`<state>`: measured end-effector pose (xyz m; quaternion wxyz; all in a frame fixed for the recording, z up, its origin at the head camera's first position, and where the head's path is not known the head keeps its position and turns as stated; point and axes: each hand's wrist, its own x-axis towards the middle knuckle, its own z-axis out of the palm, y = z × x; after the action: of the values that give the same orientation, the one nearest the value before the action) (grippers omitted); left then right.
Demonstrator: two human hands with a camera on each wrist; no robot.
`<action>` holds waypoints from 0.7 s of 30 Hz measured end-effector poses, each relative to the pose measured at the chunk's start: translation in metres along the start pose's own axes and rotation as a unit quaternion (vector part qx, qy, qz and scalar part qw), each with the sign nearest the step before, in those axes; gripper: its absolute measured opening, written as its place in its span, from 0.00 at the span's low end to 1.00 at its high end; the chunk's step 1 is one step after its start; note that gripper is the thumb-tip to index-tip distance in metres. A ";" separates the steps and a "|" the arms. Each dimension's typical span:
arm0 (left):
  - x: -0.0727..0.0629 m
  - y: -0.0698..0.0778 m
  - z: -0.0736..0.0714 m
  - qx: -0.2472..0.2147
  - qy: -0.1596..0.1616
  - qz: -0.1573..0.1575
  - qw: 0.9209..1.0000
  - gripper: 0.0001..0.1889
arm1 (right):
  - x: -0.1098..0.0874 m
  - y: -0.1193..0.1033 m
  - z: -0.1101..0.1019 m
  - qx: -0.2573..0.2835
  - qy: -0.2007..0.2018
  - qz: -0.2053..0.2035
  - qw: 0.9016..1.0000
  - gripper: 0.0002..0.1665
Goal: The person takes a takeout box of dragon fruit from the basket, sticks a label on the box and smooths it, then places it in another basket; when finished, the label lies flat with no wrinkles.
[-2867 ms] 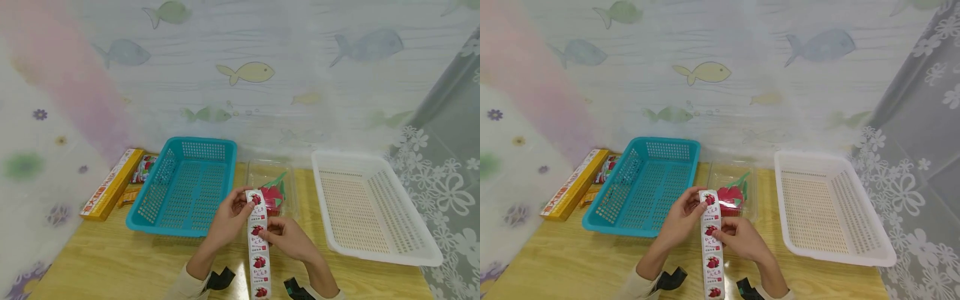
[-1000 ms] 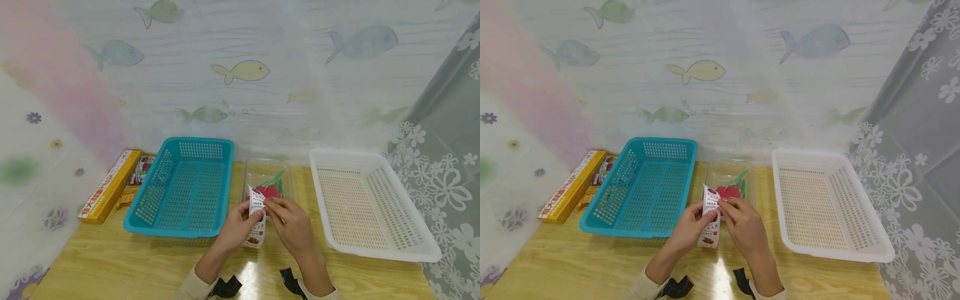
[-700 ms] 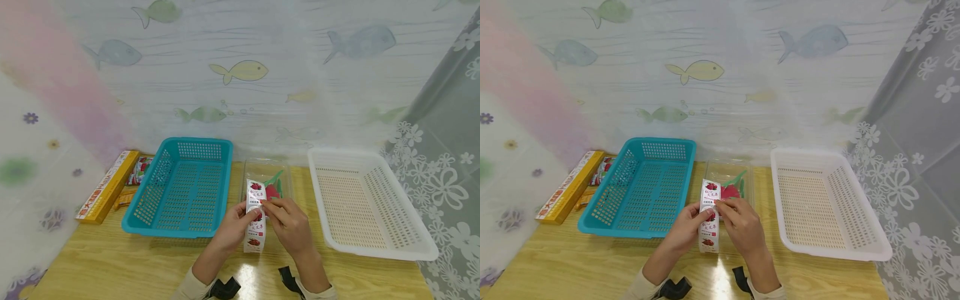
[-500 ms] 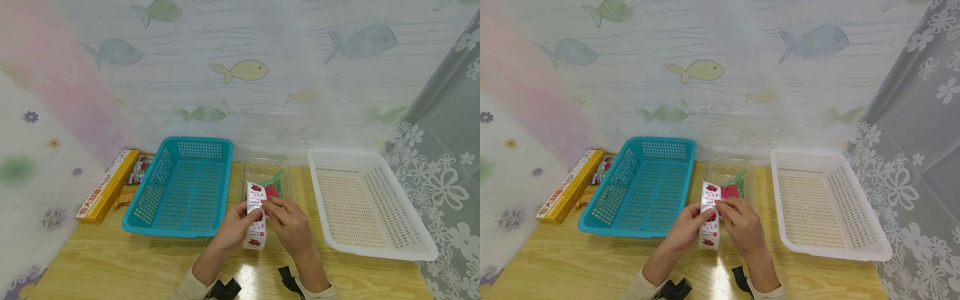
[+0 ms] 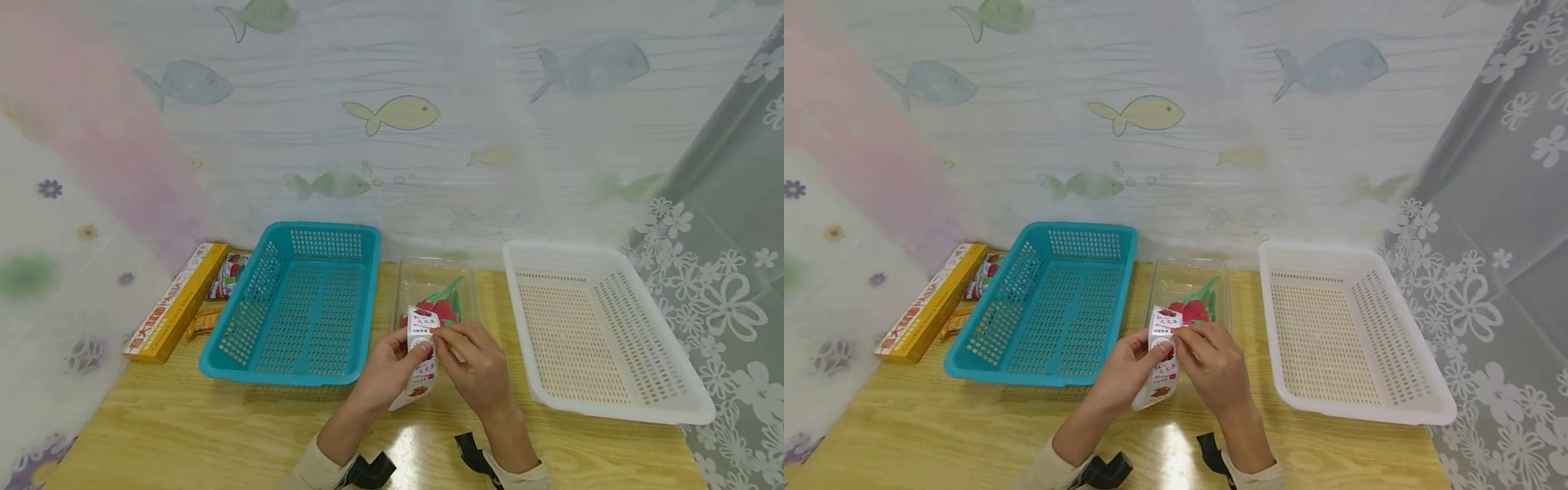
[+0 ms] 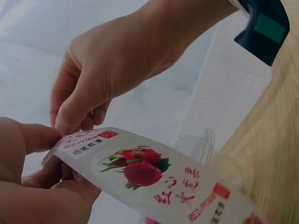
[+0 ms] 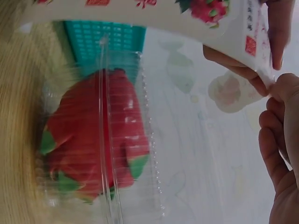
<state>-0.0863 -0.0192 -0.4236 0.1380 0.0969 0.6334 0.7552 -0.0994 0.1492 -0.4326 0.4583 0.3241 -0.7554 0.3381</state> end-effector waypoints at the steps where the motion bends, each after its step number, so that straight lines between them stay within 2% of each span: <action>1: 0.000 0.000 0.000 0.011 0.003 0.005 1.000 0.19 | 0.000 0.000 0.000 0.004 0.001 0.004 1.000 0.16; 6: 0.000 0.000 0.002 0.036 0.014 0.015 0.999 0.19 | 0.000 0.001 -0.003 0.012 0.014 0.030 0.999 0.15; 13: -0.001 0.001 0.000 0.024 0.024 0.004 0.999 0.21 | 0.001 0.003 -0.007 0.024 0.001 0.064 0.998 0.18; 21: -0.002 0.000 0.000 0.022 0.019 -0.007 1.000 0.19 | 0.002 0.004 -0.008 0.032 -0.024 0.020 0.999 0.16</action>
<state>-0.0850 -0.0200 -0.4232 0.1289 0.0809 0.6532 0.7417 -0.0993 0.1579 -0.4290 0.4230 0.3315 -0.7611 0.3633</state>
